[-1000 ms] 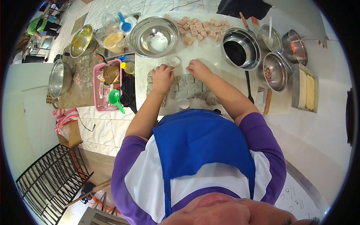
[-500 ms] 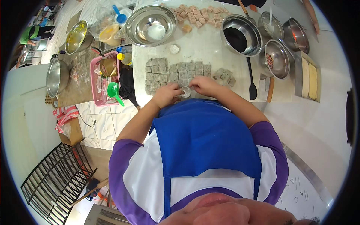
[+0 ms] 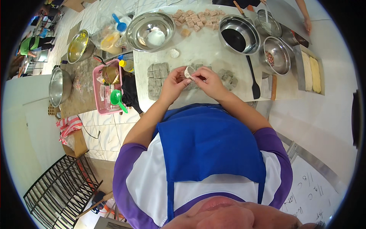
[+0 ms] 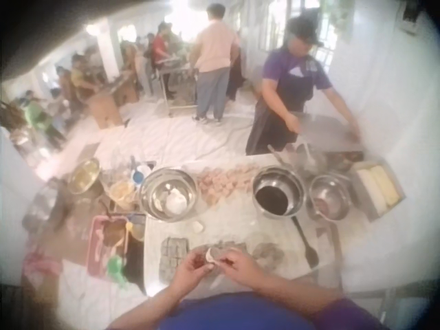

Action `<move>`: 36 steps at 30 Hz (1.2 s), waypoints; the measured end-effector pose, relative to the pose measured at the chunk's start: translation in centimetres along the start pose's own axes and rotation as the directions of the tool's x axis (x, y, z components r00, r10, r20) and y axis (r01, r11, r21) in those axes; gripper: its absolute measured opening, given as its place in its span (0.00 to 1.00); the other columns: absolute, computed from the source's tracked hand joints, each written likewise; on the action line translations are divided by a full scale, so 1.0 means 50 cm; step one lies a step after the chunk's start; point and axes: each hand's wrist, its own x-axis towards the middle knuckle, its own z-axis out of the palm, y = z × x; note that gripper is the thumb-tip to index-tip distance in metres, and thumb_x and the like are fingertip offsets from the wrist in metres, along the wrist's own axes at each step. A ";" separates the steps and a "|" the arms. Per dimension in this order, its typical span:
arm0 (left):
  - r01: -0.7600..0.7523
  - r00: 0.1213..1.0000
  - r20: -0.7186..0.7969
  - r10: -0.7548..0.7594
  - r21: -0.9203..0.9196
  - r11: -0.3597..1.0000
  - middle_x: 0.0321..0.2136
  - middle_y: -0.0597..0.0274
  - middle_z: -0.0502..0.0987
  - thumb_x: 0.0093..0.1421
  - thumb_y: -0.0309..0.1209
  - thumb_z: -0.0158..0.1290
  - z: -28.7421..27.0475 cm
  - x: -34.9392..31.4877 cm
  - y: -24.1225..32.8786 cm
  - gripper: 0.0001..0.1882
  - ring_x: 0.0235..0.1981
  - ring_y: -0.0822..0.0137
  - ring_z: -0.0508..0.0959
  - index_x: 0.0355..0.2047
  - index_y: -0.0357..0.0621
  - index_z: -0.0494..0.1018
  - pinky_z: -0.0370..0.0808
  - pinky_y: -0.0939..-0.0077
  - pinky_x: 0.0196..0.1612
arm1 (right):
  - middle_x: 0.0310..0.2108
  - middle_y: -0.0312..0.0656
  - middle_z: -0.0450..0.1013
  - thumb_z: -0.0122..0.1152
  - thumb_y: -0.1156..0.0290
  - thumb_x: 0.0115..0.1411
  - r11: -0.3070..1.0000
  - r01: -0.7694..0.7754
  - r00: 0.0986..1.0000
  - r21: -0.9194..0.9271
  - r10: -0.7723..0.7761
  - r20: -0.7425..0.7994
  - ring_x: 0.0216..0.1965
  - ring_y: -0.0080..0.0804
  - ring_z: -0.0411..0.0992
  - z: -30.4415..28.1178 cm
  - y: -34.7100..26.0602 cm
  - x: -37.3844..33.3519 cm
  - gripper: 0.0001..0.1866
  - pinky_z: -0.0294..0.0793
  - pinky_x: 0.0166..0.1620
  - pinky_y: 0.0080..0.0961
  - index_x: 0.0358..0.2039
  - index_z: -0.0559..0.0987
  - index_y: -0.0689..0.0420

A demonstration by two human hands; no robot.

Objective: The person places small gray food squares into white paper liners by hand while standing at a kitchen work table.

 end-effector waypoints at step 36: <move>-0.051 0.984 0.165 0.072 -0.127 0.991 0.42 0.60 0.77 0.55 0.15 0.57 -0.008 -0.028 0.033 0.24 0.42 0.73 0.77 0.52 0.37 0.68 0.74 0.80 0.47 | 0.33 0.35 0.77 0.64 0.73 0.57 0.843 -0.325 0.945 0.429 0.277 0.173 0.35 0.19 0.72 -0.016 -0.049 -0.003 0.07 0.71 0.39 0.18 0.36 0.82 0.60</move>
